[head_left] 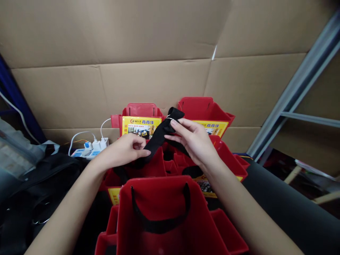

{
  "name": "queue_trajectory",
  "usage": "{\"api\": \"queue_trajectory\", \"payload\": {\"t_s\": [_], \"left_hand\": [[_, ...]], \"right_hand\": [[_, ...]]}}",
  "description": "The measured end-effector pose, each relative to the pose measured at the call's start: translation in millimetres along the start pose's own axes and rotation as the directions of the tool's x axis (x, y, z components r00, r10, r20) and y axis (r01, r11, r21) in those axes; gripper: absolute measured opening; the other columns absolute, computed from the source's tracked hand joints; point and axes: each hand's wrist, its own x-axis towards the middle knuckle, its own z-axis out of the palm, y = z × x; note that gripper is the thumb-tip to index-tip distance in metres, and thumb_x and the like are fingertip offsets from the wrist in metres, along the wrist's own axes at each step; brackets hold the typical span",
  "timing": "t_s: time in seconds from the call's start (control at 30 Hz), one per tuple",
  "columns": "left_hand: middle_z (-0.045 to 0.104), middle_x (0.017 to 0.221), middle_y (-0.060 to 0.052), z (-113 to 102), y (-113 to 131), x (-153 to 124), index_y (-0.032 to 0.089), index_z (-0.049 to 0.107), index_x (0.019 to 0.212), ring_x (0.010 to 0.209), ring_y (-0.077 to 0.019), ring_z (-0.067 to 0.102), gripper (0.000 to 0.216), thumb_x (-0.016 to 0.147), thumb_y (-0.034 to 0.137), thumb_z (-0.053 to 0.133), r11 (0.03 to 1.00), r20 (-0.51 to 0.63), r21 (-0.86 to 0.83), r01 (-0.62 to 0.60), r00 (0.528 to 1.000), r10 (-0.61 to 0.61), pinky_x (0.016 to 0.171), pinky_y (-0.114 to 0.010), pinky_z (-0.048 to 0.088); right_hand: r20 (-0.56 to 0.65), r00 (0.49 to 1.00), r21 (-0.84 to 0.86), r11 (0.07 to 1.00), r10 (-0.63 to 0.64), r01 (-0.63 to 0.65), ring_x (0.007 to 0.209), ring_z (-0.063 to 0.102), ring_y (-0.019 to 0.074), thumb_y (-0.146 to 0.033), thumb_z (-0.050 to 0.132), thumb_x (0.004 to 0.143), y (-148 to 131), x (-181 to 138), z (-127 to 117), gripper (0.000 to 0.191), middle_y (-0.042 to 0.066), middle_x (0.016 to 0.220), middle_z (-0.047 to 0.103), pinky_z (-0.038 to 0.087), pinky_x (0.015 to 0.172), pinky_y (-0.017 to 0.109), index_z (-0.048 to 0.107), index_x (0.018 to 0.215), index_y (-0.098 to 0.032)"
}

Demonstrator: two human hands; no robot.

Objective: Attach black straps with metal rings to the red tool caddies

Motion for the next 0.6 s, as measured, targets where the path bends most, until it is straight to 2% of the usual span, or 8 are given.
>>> {"api": "queue_trajectory", "payload": {"t_s": [0.07, 0.13, 0.2, 0.27, 0.37, 0.47, 0.6], "left_hand": [[0.052, 0.056, 0.003, -1.9, -0.9, -3.1, 0.018, 0.05, 0.061, 0.051, -0.0103, 0.046, 0.02, 0.074, 0.031, 0.059, 0.997, -0.016, 0.079, 0.017, 1.0, -0.016, 0.048, -0.022, 0.036], [0.061, 0.07, -0.001, -0.8, 1.9, -3.3, 0.018, 0.056, 0.074, 0.063, -0.0143, 0.055, 0.018, 0.07, 0.033, 0.065, 0.995, -0.159, 0.098, 0.015, 0.987, 0.001, 0.056, -0.025, 0.044], [0.064, 0.09, -0.004, 2.5, 8.2, -1.2, 0.02, 0.057, 0.092, 0.08, -0.0178, 0.06, 0.029, 0.068, 0.033, 0.068, 0.999, -0.323, 0.027, -0.042, 0.945, 0.049, 0.069, -0.03, 0.049], [0.062, 0.105, -0.006, 6.3, 16.1, 1.4, 0.021, 0.054, 0.107, 0.092, -0.0182, 0.06, 0.036, 0.073, 0.029, 0.064, 0.984, -0.4, -0.091, -0.155, 0.91, 0.107, 0.078, -0.031, 0.05], [0.059, 0.112, -0.005, 10.1, 24.2, 3.0, 0.025, 0.051, 0.116, 0.094, -0.0163, 0.061, 0.04, 0.078, 0.022, 0.059, 0.93, -0.373, -0.261, -0.259, 0.916, 0.15, 0.079, -0.027, 0.051], [0.059, 0.109, -0.005, 9.4, 24.5, 2.2, 0.026, 0.047, 0.123, 0.085, -0.0146, 0.062, 0.055, 0.071, 0.02, 0.066, 0.898, -0.343, -0.36, -0.252, 0.931, 0.123, 0.075, -0.026, 0.053], [0.056, 0.117, -0.006, 6.4, 22.7, 1.5, 0.025, 0.051, 0.118, 0.091, -0.0175, 0.061, 0.056, 0.066, 0.019, 0.071, 0.896, -0.297, -0.366, -0.251, 0.944, 0.144, 0.079, -0.03, 0.053]], "right_hand": [[0.016, 1.0, -0.04, 0.999, -0.017, 0.018, 0.078, 0.06, 0.0127, -0.033, 0.067, 0.07, 1.1, -0.3, 0.9, 0.019, 0.001, 0.08, 0.061, 0.055, 0.075, 0.031, 0.061, 0.073, -0.016], [0.038, 0.998, -0.172, 0.983, -0.055, 0.06, 0.076, 0.06, 0.014, -0.035, 0.067, 0.07, 2.1, -1.5, 2.2, 0.021, 0.002, 0.077, 0.061, 0.054, 0.074, 0.031, 0.059, 0.072, -0.015], [0.074, 0.992, -0.367, 0.921, -0.107, 0.127, 0.072, 0.058, 0.0145, -0.036, 0.066, 0.07, 2.2, -3.5, 3.4, 0.022, 0.002, 0.073, 0.06, 0.051, 0.069, 0.03, 0.057, 0.07, -0.015], [0.136, 0.98, -0.546, 0.815, -0.144, 0.196, 0.069, 0.055, 0.0136, -0.033, 0.063, 0.072, 0.9, -6.2, 4.4, 0.02, 0.001, 0.072, 0.058, 0.047, 0.063, 0.027, 0.055, 0.069, -0.015], [0.249, 0.958, -0.678, 0.681, -0.142, 0.277, 0.065, 0.05, 0.0116, -0.026, 0.056, 0.075, -3.2, -10.9, 5.6, 0.012, 0.0, 0.071, 0.055, 0.041, 0.056, 0.023, 0.054, 0.07, -0.016], [0.338, 0.935, -0.712, 0.622, -0.105, 0.327, 0.06, 0.048, 0.0097, -0.018, 0.051, 0.074, -9.2, -15.5, 5.7, 0.005, -0.001, 0.073, 0.057, 0.038, 0.055, 0.022, 0.054, 0.077, -0.017], [0.391, 0.912, -0.755, 0.522, -0.128, 0.397, 0.059, 0.048, 0.0097, -0.006, 0.042, 0.072, -15.9, -19.1, 3.5, 0.02, -0.001, 0.073, 0.058, 0.037, 0.057, 0.022, 0.053, 0.084, -0.019]]}}
